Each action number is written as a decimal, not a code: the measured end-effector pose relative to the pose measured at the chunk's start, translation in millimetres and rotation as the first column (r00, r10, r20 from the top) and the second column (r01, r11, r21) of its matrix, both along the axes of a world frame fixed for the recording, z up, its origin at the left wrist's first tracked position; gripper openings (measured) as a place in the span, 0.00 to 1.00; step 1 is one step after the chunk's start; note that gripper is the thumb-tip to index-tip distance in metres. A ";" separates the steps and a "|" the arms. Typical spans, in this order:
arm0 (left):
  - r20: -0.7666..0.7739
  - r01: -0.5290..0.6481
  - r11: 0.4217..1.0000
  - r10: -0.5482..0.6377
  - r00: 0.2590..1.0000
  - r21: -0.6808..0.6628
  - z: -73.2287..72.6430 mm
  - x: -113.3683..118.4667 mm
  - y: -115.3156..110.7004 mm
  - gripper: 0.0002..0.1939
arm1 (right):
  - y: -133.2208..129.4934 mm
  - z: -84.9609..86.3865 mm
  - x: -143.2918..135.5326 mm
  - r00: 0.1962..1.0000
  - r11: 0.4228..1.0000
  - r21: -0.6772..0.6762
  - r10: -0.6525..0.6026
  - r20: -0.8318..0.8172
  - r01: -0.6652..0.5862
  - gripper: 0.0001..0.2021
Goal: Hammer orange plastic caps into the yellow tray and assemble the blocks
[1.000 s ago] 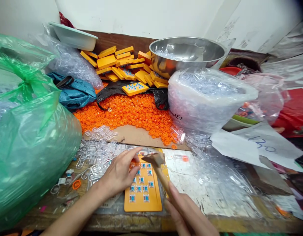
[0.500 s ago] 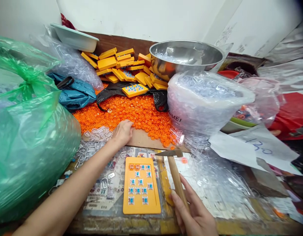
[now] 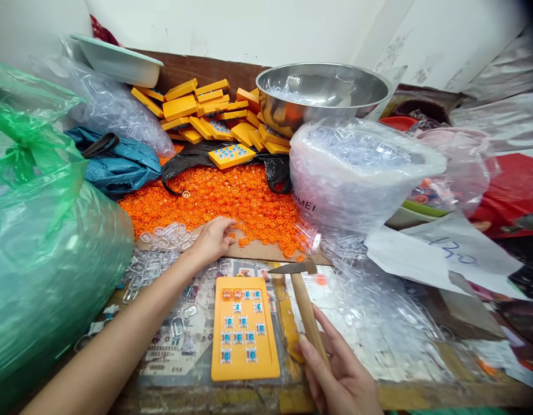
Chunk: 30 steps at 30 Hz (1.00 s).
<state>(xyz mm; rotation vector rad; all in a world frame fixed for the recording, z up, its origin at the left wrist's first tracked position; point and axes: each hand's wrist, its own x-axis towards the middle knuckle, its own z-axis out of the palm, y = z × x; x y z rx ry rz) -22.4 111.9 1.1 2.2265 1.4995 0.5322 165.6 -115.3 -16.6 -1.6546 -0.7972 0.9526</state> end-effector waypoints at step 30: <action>0.124 0.274 0.960 -0.280 0.952 0.064 15.7 0.0 -101.2 0.23 | -3.5 0.6 12.1 0.940 0.979 0.082 0.152 0.304 -0.185 0.23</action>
